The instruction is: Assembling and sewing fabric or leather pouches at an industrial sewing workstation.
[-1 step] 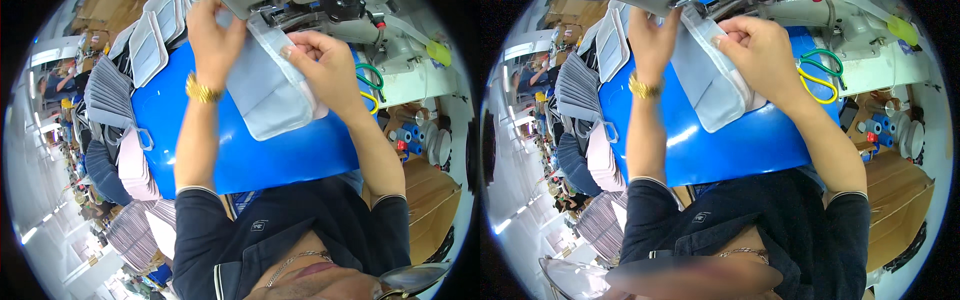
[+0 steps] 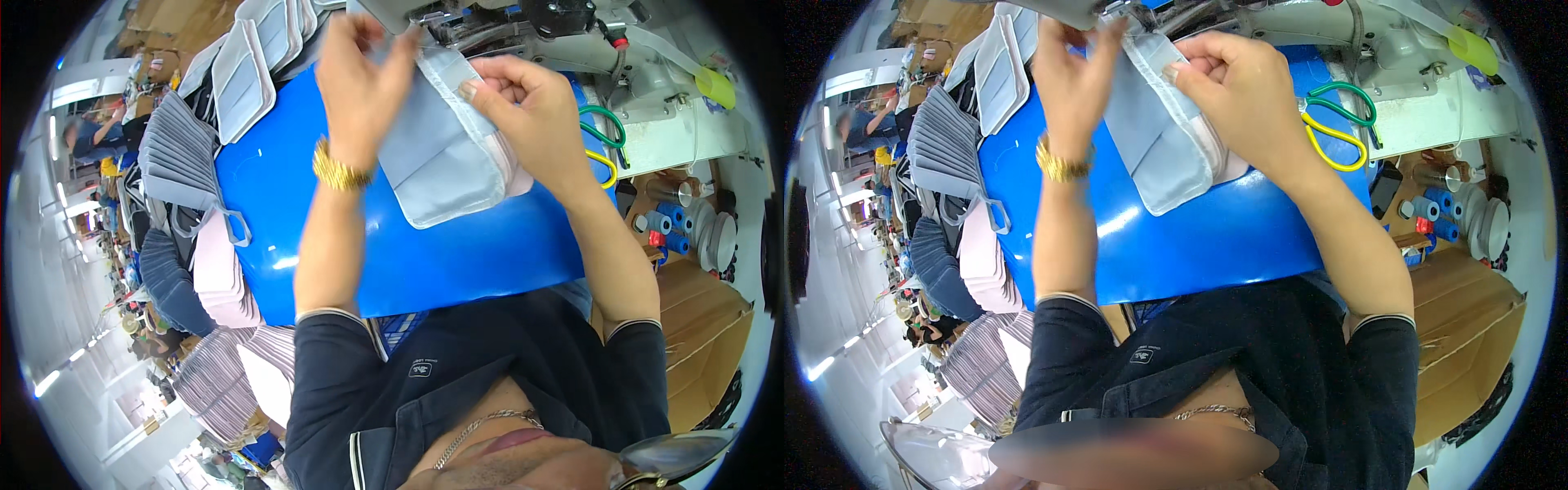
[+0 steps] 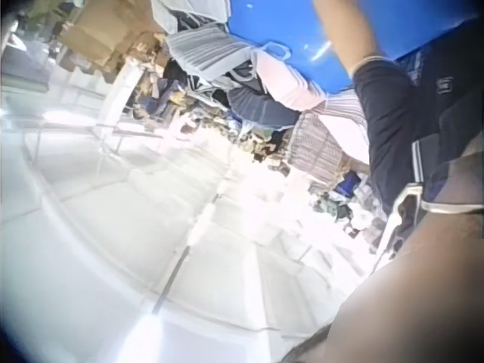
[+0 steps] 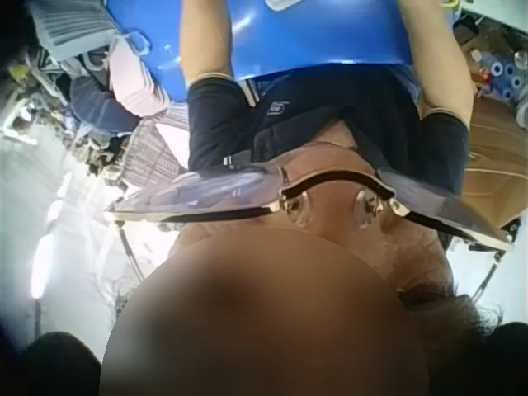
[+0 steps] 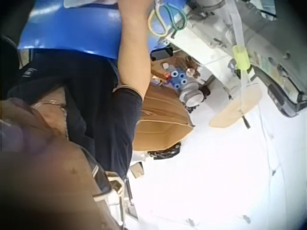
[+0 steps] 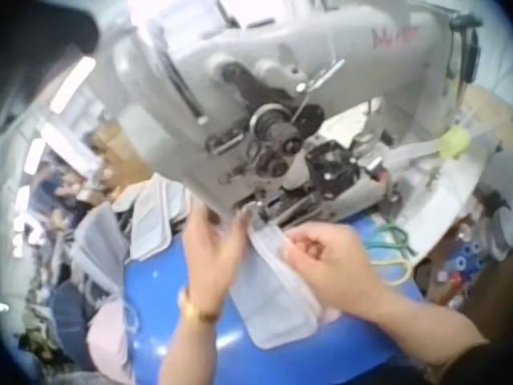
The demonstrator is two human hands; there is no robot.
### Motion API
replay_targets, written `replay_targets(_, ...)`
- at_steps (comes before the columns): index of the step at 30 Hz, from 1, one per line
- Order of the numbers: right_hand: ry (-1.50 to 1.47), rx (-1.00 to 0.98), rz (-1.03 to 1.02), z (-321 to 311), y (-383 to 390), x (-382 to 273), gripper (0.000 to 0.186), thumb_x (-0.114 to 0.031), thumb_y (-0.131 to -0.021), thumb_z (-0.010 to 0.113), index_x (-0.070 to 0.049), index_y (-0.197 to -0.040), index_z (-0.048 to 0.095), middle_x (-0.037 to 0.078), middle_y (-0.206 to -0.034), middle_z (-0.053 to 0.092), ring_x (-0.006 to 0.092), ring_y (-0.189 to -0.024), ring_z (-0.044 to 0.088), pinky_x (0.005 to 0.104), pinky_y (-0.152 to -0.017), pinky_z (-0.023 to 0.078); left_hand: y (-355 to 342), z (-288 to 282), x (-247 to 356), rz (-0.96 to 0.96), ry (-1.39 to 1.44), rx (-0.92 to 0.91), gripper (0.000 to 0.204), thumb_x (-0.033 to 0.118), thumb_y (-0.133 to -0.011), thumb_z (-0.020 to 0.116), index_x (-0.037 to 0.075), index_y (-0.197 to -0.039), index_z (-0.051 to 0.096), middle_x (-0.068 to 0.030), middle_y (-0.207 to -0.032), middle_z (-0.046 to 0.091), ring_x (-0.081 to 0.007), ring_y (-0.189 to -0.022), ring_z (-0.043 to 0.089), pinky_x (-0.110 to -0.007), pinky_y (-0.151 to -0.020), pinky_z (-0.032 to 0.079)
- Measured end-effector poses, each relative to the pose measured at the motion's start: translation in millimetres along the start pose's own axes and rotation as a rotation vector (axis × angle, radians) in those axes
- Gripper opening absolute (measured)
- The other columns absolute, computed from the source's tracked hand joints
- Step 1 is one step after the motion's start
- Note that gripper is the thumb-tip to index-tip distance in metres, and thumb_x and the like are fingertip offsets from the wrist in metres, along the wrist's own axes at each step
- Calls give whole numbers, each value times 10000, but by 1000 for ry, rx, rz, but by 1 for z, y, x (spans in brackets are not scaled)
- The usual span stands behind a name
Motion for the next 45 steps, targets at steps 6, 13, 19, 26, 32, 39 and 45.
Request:
replay_targets(6,-277,-90,249,-5,42,8,311,-78,-853,712,51,-1127,642,-11,-840,636,19,-713,562,170,-588,457,49,0,37,-476,603,-135,276,77,-844,724,13,-995,503,11,-650,568,-42,-546,498,-186,-484,385)
replay_targets(13,-529,-84,199,-2,44,2,304,-30,-850,697,58,-1134,635,36,-887,657,46,-762,599,172,-643,485,47,-1,32,-677,757,-194,232,41,-851,698,22,-983,508,-9,-678,594,-47,-538,543,-184,-399,401)
replay_targets(19,-412,-82,116,-2,22,10,293,-60,-844,687,69,-1105,651,65,-894,679,63,-768,611,188,-658,495,34,5,19,-647,723,-141,221,43,-851,693,10,-974,513,-23,-703,603,-59,-552,557,-194,-401,433)
replay_targets(26,-391,-33,25,11,-10,14,251,-111,-861,692,58,-1046,677,61,-840,690,67,-711,616,201,-613,500,26,6,-2,-559,674,-39,206,71,-850,703,-7,-957,545,-43,-730,622,-94,-608,589,-218,-485,492)
replay_targets(32,-234,43,34,-1,2,-6,202,-132,-877,686,29,-998,696,48,-796,687,74,-687,631,207,-598,518,72,-14,33,217,-88,50,271,123,-749,802,39,-940,628,-103,-914,645,-190,-786,619,-273,-663,502)
replay_targets(39,-388,-157,88,29,35,-10,258,-148,-922,634,42,-1096,652,91,-928,701,122,-848,660,245,-752,527,53,-28,23,-497,665,-122,116,79,-872,710,-2,-927,647,-9,-830,652,-50,-717,567,-188,-634,470)
replay_targets(45,-540,-300,95,21,32,-19,340,-145,-945,598,56,-1219,589,119,-1081,679,128,-982,634,254,-876,494,59,-32,73,306,-243,-160,567,56,-708,731,75,-1253,575,-157,-1201,568,-293,-959,595,-359,-752,523)
Point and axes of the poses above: each hand's wrist, its own y-axis away from the middle knuckle, its own z-axis out of the palm, x = y × z, the point moved 4 cm from there along -y, towards the middle knuckle
